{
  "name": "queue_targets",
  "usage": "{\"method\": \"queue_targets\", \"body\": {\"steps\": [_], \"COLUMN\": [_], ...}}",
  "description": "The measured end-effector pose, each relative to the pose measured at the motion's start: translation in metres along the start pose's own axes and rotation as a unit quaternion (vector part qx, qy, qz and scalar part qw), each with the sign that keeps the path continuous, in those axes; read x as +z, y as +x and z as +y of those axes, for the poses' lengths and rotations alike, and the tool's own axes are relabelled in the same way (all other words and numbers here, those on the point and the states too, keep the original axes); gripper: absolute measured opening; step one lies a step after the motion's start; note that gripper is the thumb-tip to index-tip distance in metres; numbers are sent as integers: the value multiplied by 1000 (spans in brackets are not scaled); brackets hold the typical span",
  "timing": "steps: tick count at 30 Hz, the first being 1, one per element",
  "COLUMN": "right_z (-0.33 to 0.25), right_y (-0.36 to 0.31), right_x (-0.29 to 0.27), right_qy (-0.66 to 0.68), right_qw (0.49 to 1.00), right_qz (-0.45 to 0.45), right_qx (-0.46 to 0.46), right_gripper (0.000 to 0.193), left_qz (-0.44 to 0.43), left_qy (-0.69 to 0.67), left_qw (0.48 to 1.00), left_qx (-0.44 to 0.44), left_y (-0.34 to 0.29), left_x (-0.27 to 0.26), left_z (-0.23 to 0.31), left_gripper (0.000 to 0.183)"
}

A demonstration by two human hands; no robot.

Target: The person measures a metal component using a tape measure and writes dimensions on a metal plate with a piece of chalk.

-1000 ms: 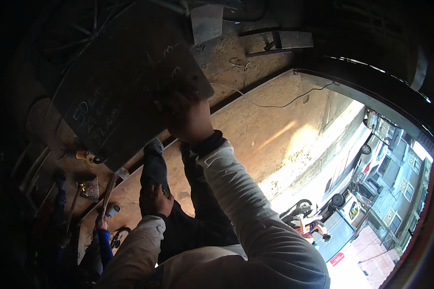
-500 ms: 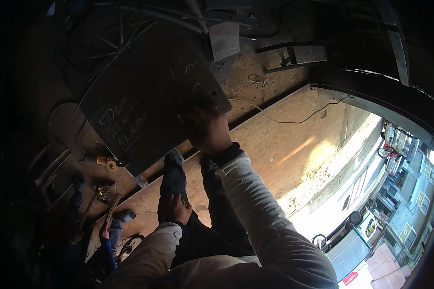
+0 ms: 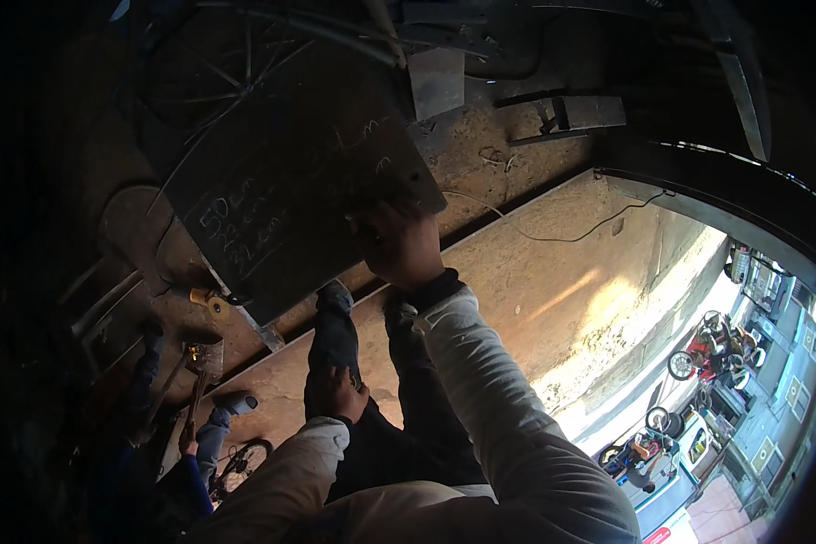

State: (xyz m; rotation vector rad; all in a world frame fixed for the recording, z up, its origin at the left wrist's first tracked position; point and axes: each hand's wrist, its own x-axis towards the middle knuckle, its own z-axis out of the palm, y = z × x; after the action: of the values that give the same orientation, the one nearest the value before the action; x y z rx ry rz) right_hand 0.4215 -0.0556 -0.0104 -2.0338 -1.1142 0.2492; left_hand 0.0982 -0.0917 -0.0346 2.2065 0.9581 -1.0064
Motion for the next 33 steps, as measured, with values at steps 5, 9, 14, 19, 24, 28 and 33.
{"method": "queue_targets", "body": {"steps": [5, 9, 14, 19, 24, 28, 33], "right_z": [-3, -3, -9, 9, -7, -3, 47], "right_y": [2, 0, -36, -170, -318, -272, -315], "right_x": [-1, -2, -46, -48, -44, -73, -133], "right_qy": [7, 30, 83, -42, -42, -161, -126], "right_qw": [1000, 999, 986, 980, 886, 799, 840], "right_qz": [2, -6, 24, -103, -370, -527, -381], "right_qx": [0, 33, 140, 166, 275, 241, 364], "right_gripper": [15, 15, 14, 16, 35, 35, 31], "left_qz": [28, 101, 46, 105, 136, -18, -32], "left_qy": [3, 13, -55, -70, -44, -44, -80], "left_qw": [1000, 994, 997, 990, 986, 999, 996], "left_qx": [9, 28, 21, 62, 85, 16, -30], "left_y": [-3, -1, 2, -13, -40, -63, -76], "left_x": [-9, -7, -4, -34, -73, -108, -112], "left_z": [3, 1, 1, -22, -37, -37, -47], "left_gripper": [46, 44, 55, 56, 57, 65, 76]}}
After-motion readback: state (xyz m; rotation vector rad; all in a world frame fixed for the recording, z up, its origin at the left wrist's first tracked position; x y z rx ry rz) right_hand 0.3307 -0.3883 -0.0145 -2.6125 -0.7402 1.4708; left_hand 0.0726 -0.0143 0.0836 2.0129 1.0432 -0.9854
